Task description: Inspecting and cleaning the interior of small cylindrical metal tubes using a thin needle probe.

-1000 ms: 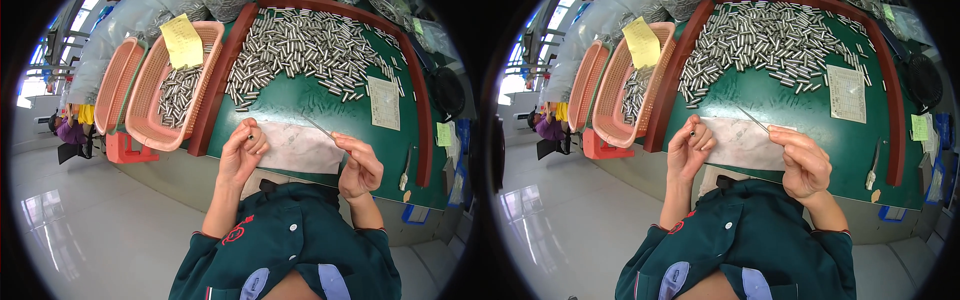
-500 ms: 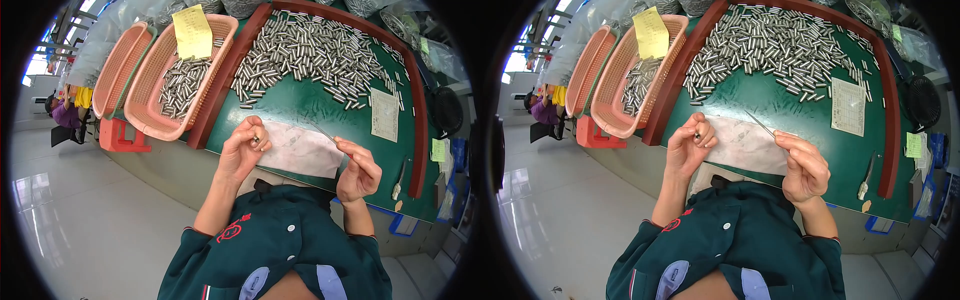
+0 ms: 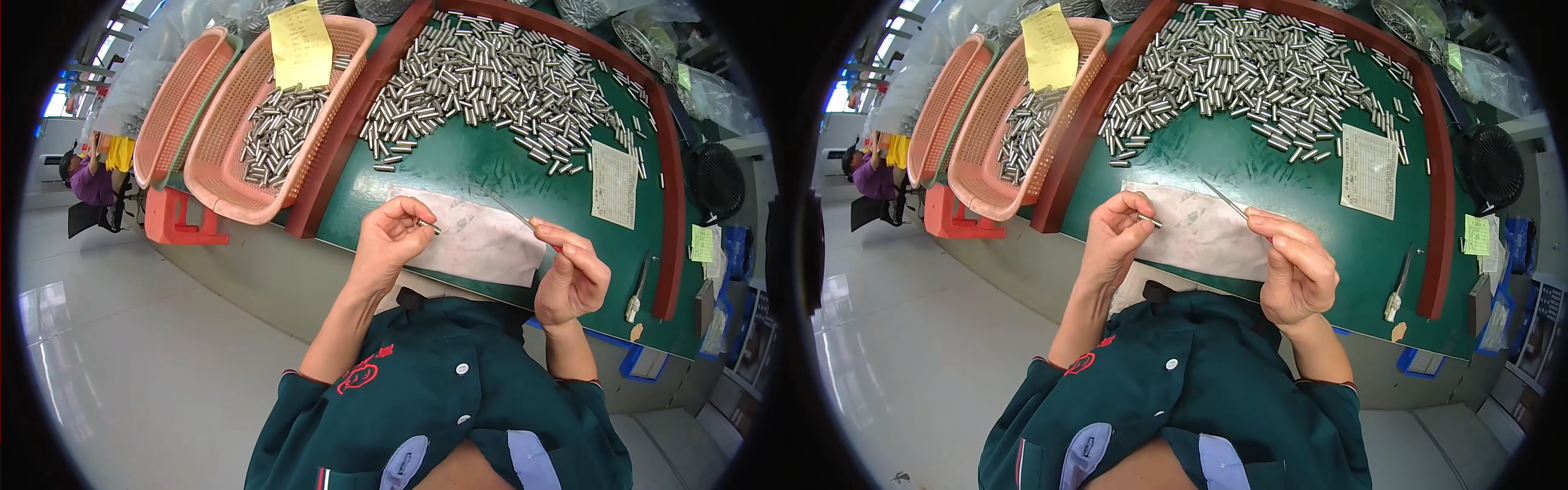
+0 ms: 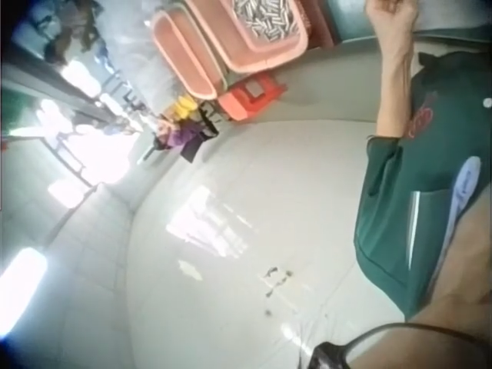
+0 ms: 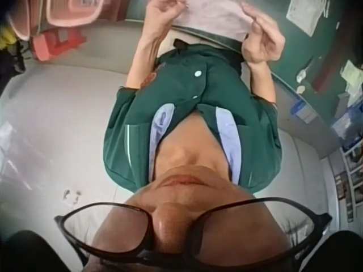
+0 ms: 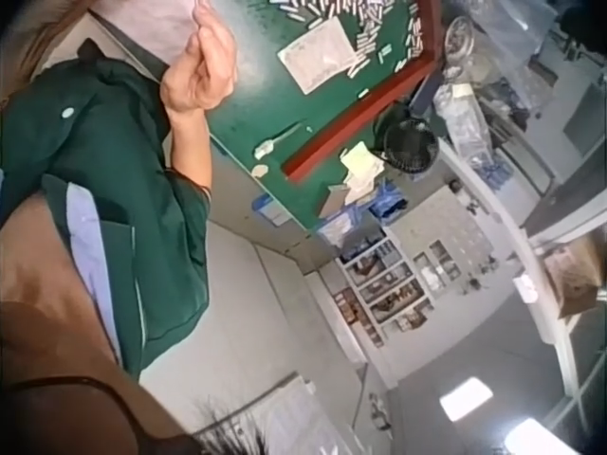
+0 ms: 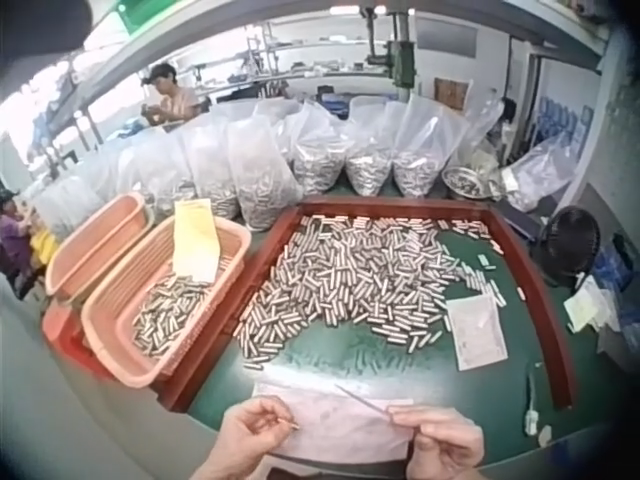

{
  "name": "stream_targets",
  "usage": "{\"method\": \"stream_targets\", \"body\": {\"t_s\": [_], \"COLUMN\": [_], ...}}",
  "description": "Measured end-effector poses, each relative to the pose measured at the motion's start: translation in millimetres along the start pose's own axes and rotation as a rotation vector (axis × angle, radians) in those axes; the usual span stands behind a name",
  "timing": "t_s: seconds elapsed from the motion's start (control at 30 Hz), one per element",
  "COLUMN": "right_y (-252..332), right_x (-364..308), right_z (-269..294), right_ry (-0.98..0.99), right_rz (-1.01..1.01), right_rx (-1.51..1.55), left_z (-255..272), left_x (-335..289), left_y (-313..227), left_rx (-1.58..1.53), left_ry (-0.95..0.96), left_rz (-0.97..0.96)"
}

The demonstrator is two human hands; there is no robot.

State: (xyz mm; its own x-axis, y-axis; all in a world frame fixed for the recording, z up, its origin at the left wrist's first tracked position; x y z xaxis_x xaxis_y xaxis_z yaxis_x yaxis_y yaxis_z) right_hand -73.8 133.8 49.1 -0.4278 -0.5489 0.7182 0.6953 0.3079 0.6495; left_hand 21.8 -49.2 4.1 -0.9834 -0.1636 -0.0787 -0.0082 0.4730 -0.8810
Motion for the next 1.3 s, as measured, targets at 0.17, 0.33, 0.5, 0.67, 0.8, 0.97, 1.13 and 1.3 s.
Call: {"method": "stream_targets", "body": {"t_s": [0.17, 0.33, 0.5, 0.67, 0.8, 0.97, 1.13, 1.3], "right_y": [-0.7, 1.0, -0.5, -0.7, 0.4, 0.6, 0.7, 0.2], "right_x": [-0.4, 0.5, 0.0, 0.3, 0.8, 1.1, -0.1, 1.4], "right_z": [-1.1, -1.9, -0.1, -1.8, -1.8, -1.4, 1.3, 1.7], "right_ry": [-0.016, -0.022, -0.033, -0.028, -0.032, -0.05, -0.003, -0.07], "right_rz": [-0.012, -0.007, -0.016, -0.021, -0.019, -0.015, -0.05, -0.015], "right_rx": [0.023, 0.033, 0.031, 0.032, 0.026, 0.04, 0.007, 0.01], "left_z": [-0.1, -4.0, -7.0, -3.0, -4.2, -8.3, -1.4, 46.8], "left_x": [0.9, 4.9, 12.7, 10.8, 11.3, 8.2, -15.8, -29.8], "left_y": [1.1, -4.6, -5.7, -4.7, -6.2, -20.1, -91.4, -129.0], "left_rx": [0.016, 0.056, 0.038, 0.242, 0.425, 0.644, 1.344, 1.488], "left_ry": [-0.03, -0.062, -0.055, -0.145, -0.139, -0.194, -0.52, -0.786], "left_rz": [0.032, -0.094, -0.058, -0.06, -0.054, -0.203, -0.684, -0.424]}}
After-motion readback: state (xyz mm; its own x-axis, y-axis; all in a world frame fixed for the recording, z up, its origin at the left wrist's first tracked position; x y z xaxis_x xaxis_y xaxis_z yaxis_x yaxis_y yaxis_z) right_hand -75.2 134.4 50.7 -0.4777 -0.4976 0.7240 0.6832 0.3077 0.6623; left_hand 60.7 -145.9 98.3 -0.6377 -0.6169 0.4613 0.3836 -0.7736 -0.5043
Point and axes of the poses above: each hand's wrist, its own x-axis towards the middle knuckle, its own z-axis out of the back of the hand, y = z × x, the point moved 4 cm from there along x, towards the middle knuckle, and after that the axes turned 15 degrees about y, right-handed, at the moved point
